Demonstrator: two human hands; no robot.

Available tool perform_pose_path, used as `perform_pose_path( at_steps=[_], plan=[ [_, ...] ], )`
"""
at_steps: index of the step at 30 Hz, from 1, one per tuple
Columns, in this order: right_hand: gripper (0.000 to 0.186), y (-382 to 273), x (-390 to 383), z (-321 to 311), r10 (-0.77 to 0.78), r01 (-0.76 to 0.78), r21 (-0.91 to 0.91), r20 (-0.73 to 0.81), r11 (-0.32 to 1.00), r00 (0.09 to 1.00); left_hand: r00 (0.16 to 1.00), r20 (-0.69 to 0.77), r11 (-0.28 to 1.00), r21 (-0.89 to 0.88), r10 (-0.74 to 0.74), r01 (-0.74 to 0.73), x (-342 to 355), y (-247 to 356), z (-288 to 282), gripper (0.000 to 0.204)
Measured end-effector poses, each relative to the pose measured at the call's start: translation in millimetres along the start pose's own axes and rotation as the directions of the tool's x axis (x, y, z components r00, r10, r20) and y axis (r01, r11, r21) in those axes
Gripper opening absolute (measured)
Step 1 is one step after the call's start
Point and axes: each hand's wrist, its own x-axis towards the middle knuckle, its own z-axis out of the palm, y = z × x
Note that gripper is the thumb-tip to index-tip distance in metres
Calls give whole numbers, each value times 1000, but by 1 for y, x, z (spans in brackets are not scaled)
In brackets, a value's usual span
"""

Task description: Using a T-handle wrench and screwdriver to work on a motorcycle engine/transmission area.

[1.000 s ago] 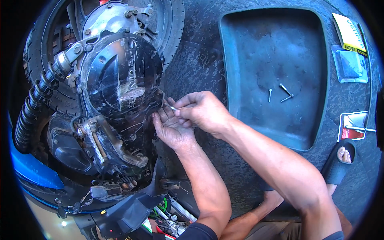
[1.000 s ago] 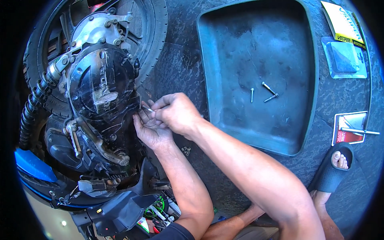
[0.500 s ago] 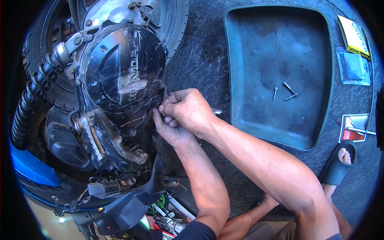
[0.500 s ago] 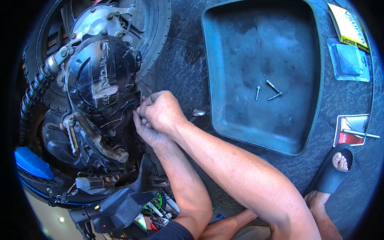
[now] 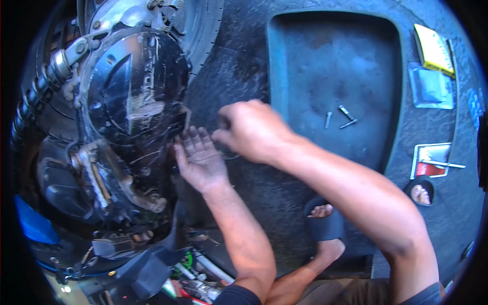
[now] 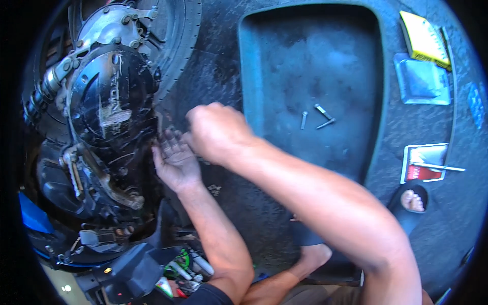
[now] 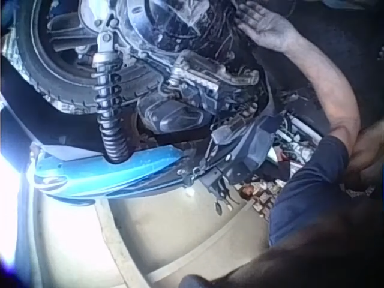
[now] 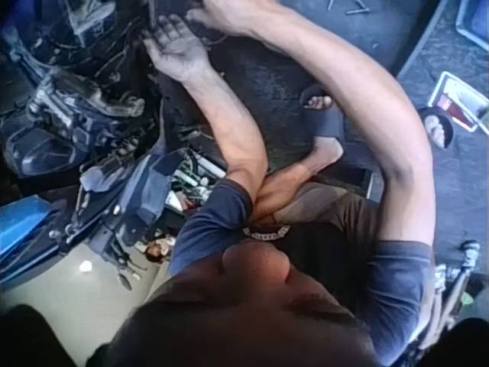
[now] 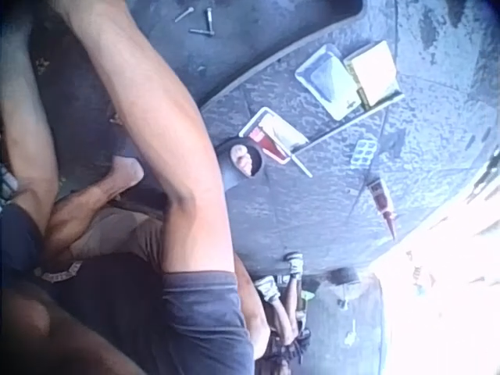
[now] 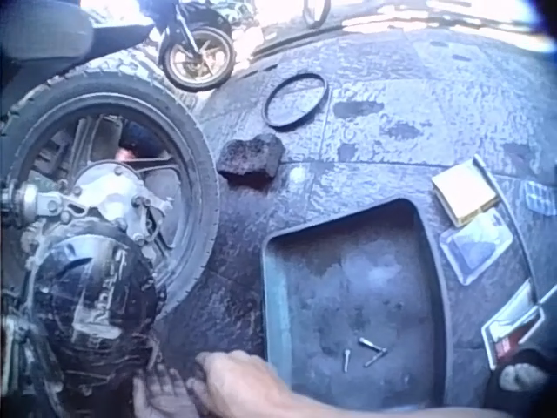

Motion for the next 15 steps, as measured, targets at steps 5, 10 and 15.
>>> perform_pose_path(
  at_steps=[5,10,15],
  plan=[
    [24,51,-62,-107,64,-57,-540,-6,840,998,973,-221,994,102,72,-50,-19,-10,-13,16],
    [20,79,-101,-129,8,140,-756,189,640,982,928,-367,988,155,69,-12,-30,-22,-10,15],
    [15,84,-113,-138,41,137,-813,194,566,980,898,-431,992,119,92,-44,-30,-12,-9,14]
  ],
)
